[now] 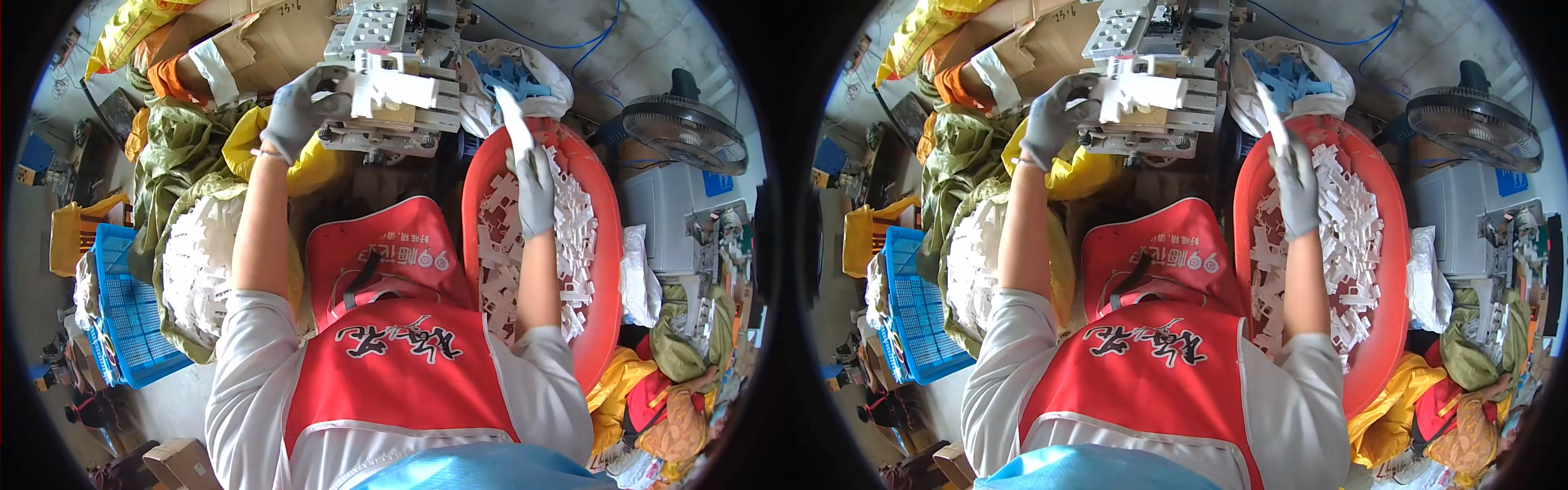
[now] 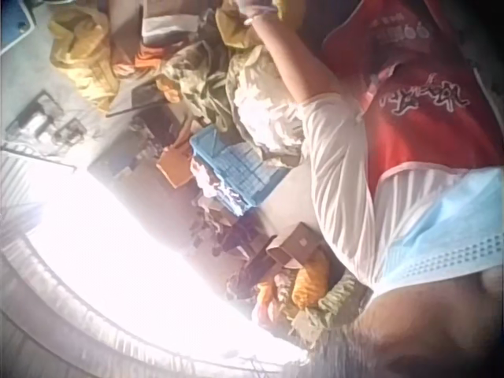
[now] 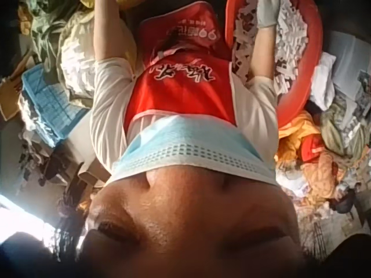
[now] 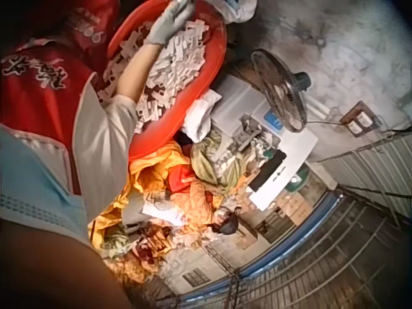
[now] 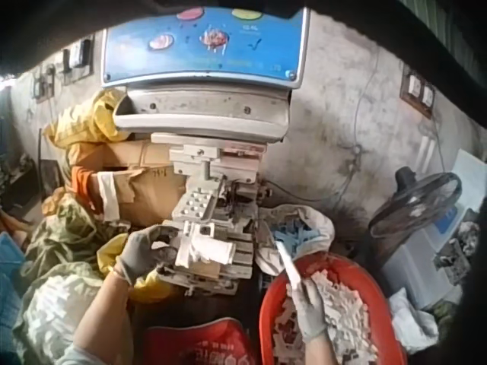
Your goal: The person repeatedly picks up plastic toy gun parts from a basin, places them onto a printing machine fixture to apply a print, and deposits the finished parts into a sack.
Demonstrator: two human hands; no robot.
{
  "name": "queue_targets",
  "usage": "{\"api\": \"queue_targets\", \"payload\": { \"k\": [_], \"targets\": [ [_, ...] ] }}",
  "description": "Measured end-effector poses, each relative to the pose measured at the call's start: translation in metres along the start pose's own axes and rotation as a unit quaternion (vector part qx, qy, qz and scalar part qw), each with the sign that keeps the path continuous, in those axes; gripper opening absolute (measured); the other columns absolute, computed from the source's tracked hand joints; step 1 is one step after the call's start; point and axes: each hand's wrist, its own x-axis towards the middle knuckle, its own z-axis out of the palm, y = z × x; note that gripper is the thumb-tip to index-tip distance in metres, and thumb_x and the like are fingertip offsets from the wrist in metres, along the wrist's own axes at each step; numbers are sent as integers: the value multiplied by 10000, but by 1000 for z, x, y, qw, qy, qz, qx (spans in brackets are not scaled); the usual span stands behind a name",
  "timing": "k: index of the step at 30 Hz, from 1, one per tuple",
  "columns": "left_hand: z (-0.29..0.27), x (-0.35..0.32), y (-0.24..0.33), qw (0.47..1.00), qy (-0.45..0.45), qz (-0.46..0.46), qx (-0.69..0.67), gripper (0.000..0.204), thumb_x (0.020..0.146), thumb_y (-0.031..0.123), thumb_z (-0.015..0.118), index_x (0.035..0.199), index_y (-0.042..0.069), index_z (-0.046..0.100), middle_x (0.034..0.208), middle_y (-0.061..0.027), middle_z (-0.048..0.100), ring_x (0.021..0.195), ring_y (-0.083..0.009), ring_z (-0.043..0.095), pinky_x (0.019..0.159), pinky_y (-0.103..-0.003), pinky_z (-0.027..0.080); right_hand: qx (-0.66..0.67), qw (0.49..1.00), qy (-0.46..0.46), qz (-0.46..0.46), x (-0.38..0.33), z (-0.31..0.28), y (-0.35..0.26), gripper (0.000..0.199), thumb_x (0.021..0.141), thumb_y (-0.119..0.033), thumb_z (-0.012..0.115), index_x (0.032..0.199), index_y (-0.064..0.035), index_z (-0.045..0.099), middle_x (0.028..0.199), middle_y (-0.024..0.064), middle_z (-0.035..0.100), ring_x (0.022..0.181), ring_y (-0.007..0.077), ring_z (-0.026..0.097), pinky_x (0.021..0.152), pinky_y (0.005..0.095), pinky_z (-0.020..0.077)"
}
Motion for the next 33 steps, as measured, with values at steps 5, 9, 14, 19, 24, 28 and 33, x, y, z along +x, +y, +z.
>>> {"api": "queue_targets", "payload": {
  "k": [5, 9, 14, 19, 24, 28, 33],
  "targets": [
    [-33, -64, -12, 989, 118, -62, 58, 365, 743, 35, 700, 1098, 32, 611, 1015, -74, 677, 910, -149, 653, 811, -270, 496, -299, 910, -110, -264, 45, 70, -41, 432, 830, -66, 610, 1252, -68, 511, 1161, 126, 569, 1052, 264, 558, 910, 343, 438],
    [-67, -130, -24, 973, 169, -146, 61, 376, 770, 47, 692, 1136, 49, 604, 1091, -56, 657, 933, -147, 643, 823, -260, 493, -386, 847, -178, -320, 68, 105, -44, 410, 819, -63, 592, 1224, -86, 533, 1166, 136, 555, 1069, 331, 544, 908, 366, 450],
    [-101, -203, -41, 940, 218, -249, 82, 356, 806, 44, 674, 1153, 52, 591, 1094, -48, 637, 971, -133, 603, 860, -264, 473, -505, 802, -208, -244, 61, 128, -59, 475, 793, -68, 613, 1250, -166, 526, 1144, 108, 549, 1050, 314, 545, 892, 385, 459],
    [-113, -243, -54, 937, 274, -217, 13, 344, 808, 21, 662, 1145, 28, 589, 1105, -41, 624, 984, -128, 579, 873, -274, 463, -574, 677, -251, -386, 78, 125, -60, 394, 821, -199, 596, 1211, -155, 554, 1151, 97, 543, 1024, 325, 529, 906, 405, 428],
    [-136, -255, -22, 916, 238, -229, 229, 351, 772, 81, 703, 1108, 39, 607, 1111, -65, 630, 884, -164, 608, 802, -287, 490, -431, 825, -206, -301, 41, 75, -56, 404, 868, -132, 586, 1244, 0, 517, 1248, 153, 533, 1176, 279, 495, 1011, 351, 359],
    [-158, -291, -41, 899, 236, -225, 293, 371, 787, 84, 700, 1139, 38, 595, 1117, -82, 629, 938, -177, 602, 817, -302, 486, -434, 868, -120, -208, -1, -8, 5, 354, 879, -103, 555, 1217, 1, 536, 1256, 159, 533, 1181, 288, 492, 1019, 364, 358],
    [-147, -289, -29, 876, 215, -220, 372, 307, 852, 63, 646, 1153, 23, 604, 1099, -112, 634, 955, -186, 614, 840, -305, 490, -471, 881, 29, -37, -52, -118, 66, 328, 911, -106, 502, 1220, -4, 541, 1229, 154, 564, 1164, 239, 511, 992, 314, 377]
  ]
}}
